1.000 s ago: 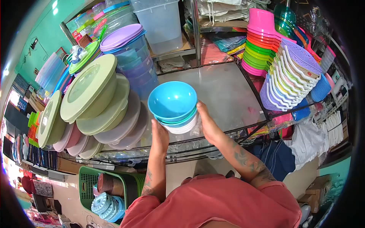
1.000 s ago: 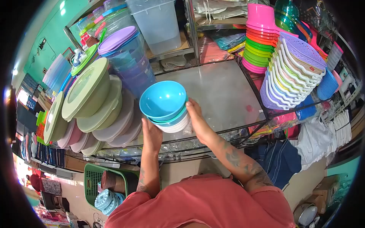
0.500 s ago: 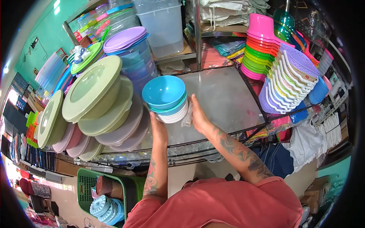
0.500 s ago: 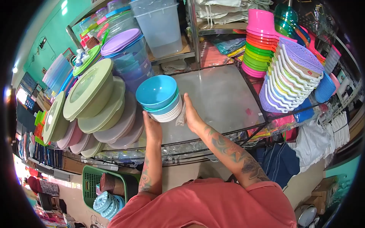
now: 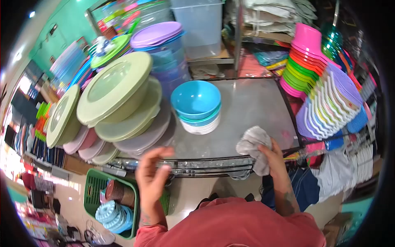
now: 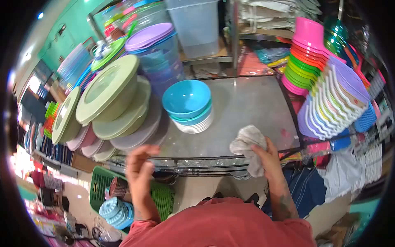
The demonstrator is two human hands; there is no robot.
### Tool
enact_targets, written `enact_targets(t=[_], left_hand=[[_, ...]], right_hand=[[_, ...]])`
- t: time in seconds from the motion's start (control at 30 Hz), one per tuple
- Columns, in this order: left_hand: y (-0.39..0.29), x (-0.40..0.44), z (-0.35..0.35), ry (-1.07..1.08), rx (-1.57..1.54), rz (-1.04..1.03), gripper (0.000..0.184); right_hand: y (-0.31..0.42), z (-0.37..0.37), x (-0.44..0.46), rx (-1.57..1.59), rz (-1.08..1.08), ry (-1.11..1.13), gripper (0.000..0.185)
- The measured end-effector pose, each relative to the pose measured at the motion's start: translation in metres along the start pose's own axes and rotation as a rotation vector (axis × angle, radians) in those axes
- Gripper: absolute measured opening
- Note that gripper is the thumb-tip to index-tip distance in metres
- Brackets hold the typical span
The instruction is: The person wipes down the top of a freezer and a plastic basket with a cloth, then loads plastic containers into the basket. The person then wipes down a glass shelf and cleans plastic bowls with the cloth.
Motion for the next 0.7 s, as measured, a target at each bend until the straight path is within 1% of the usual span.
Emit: enact_targets(t=[0.03,0.1,0.17,0.23,0.27,0.37,0.4,0.5,0.53,0.63,0.7], left_hand=[[-0.014,0.001,0.021,-0.187,0.15,-0.2,0.047],[-0.04,0.011,0.057,-0.552,0.375,-0.387,0.043],[-0.073,0.038,0.075,-0.872,0.47,-0.163,0.044],[-0.075,0.058,0.095,-0.703,0.176,-0.051,0.049],[-0.077,0.062,0.102,-0.619,-0.042,0.133,0.048],[-0.049,0.086,0.141,-0.278,-0.503,0.294,0.052],[-0.055,0.091,0.141,-0.319,-0.464,0.308,0.051],[-0.077,0.101,0.129,-0.386,-0.256,0.381,0.057],[-0.078,0.106,0.127,-0.415,-0.281,0.42,0.058],[-0.084,0.113,0.134,-0.336,-0.354,0.448,0.057],[-0.092,0.109,0.135,-0.345,-0.434,0.356,0.052]], right_hand=[[-0.001,0.006,-0.004,0.003,-0.004,0.005,0.046],[-0.003,0.014,-0.01,0.008,0.002,0.001,0.045],[-0.006,0.004,-0.015,0.018,0.034,0.022,0.043],[-0.008,0.0,-0.017,-0.023,0.052,0.031,0.043],[-0.01,0.0,-0.016,-0.037,0.039,0.032,0.04],[-0.015,0.003,-0.013,-0.056,0.037,0.078,0.037],[-0.013,0.0,-0.015,-0.04,0.033,0.085,0.034],[-0.014,-0.001,-0.015,-0.054,0.08,0.09,0.035],[-0.015,0.0,-0.015,-0.055,0.068,0.093,0.037],[-0.018,0.0,-0.015,-0.053,0.079,0.083,0.039],[-0.02,0.0,-0.012,-0.056,0.07,0.094,0.041]])
Point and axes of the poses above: each hand's wrist, its own x-axis towards the middle knuckle, its own z-axis out of the back of the hand, y = z × x, the point moved 1 cm from there along x, towards the middle knuckle, and after that the axes turned 12 degrees about x, right-handed, at the moved point
